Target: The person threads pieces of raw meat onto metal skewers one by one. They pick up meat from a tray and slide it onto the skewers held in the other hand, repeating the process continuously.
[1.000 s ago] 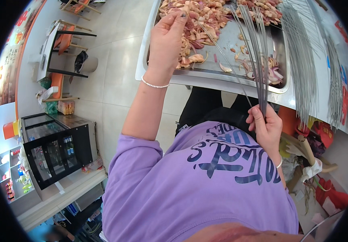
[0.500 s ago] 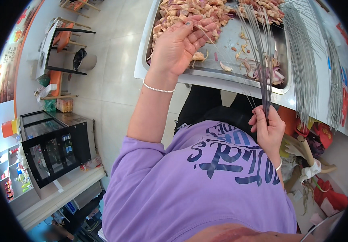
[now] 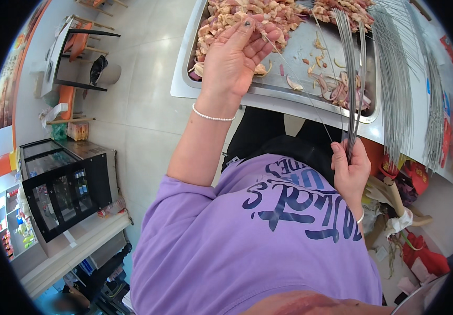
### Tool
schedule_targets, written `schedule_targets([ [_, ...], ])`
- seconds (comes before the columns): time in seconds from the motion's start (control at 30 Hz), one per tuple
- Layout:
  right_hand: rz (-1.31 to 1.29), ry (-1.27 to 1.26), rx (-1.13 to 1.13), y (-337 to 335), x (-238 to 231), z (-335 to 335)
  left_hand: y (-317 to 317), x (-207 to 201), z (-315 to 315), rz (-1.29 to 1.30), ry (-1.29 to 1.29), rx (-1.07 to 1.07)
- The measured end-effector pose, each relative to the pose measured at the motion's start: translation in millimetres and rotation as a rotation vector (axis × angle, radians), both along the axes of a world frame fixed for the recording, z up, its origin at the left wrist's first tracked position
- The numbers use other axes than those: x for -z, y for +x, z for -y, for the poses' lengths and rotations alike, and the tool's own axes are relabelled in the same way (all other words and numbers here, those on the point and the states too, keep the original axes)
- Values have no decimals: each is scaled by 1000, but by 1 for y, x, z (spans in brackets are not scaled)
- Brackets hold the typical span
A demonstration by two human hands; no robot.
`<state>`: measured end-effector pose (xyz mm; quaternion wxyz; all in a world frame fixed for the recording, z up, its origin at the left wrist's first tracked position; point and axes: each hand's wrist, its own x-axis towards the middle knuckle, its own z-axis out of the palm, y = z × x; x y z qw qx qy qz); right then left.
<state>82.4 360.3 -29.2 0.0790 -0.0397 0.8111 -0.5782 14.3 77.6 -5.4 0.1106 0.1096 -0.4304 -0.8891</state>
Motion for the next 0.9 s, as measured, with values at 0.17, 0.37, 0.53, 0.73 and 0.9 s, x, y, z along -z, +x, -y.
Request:
schedule_targets([
  [0.17, 26, 4, 19, 0, 1, -1, 2, 0, -1, -10, 35, -12],
  [0.37, 35, 35, 20, 0, 2, -2, 4, 0, -8, -41, -40, -9],
  [0.53, 39, 8, 47, 1, 11, -1, 5, 6, -14, -77, 9, -33],
  [0.73, 5, -51, 52, 8, 24, 4, 5, 4, -24, -102, 90, -60],
  [0.9, -5, -41, 21, 7, 27, 5, 9, 7, -31, -83, 52, 44],
])
